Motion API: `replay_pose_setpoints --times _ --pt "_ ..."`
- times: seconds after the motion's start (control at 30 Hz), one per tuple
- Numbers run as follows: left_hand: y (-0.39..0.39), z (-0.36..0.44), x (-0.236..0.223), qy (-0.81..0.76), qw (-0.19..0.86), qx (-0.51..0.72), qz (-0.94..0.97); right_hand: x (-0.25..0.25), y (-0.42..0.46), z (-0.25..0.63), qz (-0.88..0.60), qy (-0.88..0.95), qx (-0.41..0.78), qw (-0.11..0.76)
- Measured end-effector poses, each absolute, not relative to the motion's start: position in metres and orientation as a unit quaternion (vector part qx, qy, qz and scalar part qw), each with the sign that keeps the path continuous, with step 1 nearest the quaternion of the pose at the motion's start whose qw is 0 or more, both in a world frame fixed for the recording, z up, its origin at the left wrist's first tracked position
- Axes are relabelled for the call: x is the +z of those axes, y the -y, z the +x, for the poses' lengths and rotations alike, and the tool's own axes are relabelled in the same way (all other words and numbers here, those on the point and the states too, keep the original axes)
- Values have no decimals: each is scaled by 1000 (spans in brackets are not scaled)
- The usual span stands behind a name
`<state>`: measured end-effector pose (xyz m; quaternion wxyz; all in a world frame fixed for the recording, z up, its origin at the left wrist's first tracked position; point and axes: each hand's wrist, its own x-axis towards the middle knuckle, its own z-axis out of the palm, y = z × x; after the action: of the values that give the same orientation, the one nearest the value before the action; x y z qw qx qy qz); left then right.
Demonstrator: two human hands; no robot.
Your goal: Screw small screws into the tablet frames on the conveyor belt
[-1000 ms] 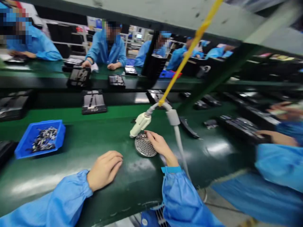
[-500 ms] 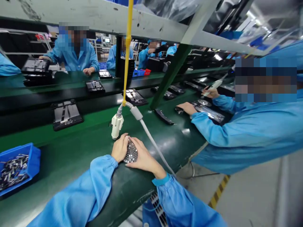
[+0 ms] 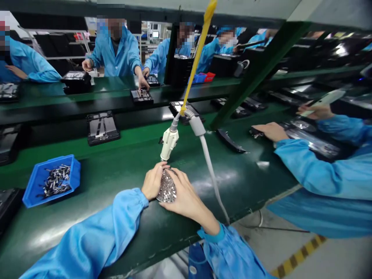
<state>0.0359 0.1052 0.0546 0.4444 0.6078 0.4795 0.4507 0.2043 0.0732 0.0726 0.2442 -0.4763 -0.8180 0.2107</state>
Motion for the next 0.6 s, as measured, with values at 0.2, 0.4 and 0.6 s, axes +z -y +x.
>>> replay_pose_setpoints --times 0.2,0.4,0.6 --pt "-120 18 54 -435 487 414 633 56 -62 203 -449 859 139 205" --pt "-119 14 52 -422 508 395 639 67 -61 191 -296 943 102 115" --pt "-119 13 49 -402 511 400 646 71 -71 212 -344 930 70 113"
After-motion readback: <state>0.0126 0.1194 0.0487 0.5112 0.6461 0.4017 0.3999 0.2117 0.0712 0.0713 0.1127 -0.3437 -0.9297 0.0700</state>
